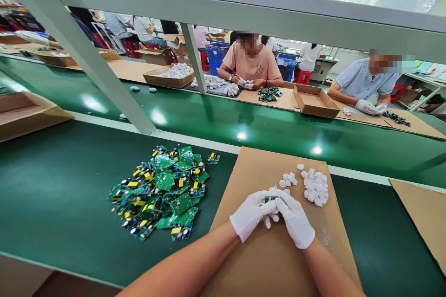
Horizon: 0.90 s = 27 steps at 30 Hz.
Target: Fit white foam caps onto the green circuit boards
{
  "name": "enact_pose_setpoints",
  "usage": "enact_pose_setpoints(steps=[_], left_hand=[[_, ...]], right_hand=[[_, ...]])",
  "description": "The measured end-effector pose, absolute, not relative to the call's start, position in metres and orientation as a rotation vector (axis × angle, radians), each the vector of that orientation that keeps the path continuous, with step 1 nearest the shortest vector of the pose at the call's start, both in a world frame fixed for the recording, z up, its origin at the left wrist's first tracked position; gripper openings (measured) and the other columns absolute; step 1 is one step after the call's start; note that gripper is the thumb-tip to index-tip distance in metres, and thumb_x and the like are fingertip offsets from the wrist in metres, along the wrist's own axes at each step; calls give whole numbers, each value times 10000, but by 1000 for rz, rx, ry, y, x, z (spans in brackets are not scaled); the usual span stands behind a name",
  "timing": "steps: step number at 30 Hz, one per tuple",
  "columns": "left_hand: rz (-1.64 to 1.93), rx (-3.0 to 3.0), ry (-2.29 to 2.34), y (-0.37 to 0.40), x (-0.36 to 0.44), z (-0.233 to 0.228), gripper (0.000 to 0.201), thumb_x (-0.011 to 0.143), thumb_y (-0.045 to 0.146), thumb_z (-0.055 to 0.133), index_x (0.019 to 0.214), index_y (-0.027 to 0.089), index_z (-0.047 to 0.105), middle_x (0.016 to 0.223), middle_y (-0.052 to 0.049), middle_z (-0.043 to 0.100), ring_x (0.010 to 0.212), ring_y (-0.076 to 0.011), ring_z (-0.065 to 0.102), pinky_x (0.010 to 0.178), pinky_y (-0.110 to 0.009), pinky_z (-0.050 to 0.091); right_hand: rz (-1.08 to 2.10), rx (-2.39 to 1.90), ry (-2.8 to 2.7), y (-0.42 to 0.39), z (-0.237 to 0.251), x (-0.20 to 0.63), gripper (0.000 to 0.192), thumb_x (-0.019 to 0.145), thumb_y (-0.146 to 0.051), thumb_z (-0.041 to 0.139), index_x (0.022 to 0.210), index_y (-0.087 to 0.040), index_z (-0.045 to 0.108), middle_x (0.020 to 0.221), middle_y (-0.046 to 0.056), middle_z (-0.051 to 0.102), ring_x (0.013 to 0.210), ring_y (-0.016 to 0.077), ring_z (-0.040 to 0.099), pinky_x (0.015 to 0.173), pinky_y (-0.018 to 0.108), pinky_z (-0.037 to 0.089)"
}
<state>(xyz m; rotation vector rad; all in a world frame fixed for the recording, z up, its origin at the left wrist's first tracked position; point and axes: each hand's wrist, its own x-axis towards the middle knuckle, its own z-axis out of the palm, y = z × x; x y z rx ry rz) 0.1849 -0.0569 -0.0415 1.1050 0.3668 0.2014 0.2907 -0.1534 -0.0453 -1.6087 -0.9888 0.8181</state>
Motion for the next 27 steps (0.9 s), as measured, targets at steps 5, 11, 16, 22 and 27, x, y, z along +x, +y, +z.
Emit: enact_pose_setpoints(steps=[5, 11, 16, 22, 27], left_hand=[[74, 787, 305, -53, 181, -43, 377, 725, 451, 626, 945, 146, 599, 735, -44, 568, 664, -154, 607, 493, -209, 459], [160, 781, 313, -57, 181, -42, 338, 774, 430, 582, 919, 126, 604, 767, -72, 600, 641, -134, 586, 499, -206, 450], [152, 862, 332, -56, 183, -42, 273, 735, 355, 646, 876, 124, 609, 721, -48, 588, 603, -110, 550, 498, -200, 451], [156, 882, 336, -57, 182, -38, 327, 739, 418, 620, 880, 124, 593, 739, -70, 601, 642, -124, 558, 481, -190, 452], [174, 986, 386, -59, 182, -27, 279, 702, 374, 667, 793, 121, 590, 737, -46, 561, 632, -115, 554, 465, -181, 450]], right_hand=[[804, -1602, -963, -155, -50, 295, 447, 872, -495, 417, 1139, -194, 609, 1079, 75, 655, 1032, 237, 567, 937, 381, 425], [774, -1684, -1068, -156, -50, 292, 481, 844, -448, 488, 1255, -200, 516, 1032, 56, 668, 929, 217, 595, 874, 352, 462], [721, -1713, -1125, -156, -51, 292, 466, 813, -376, 538, 1248, -210, 522, 955, 34, 690, 764, 190, 615, 765, 319, 505], [799, -1638, -1132, -157, -44, 297, 443, 866, -446, 448, 1242, -226, 531, 1075, 55, 656, 1012, 228, 575, 942, 363, 417], [964, -1473, -989, -156, -47, 296, 472, 895, -496, 355, 1233, -225, 542, 964, 44, 683, 918, 216, 607, 872, 368, 470]])
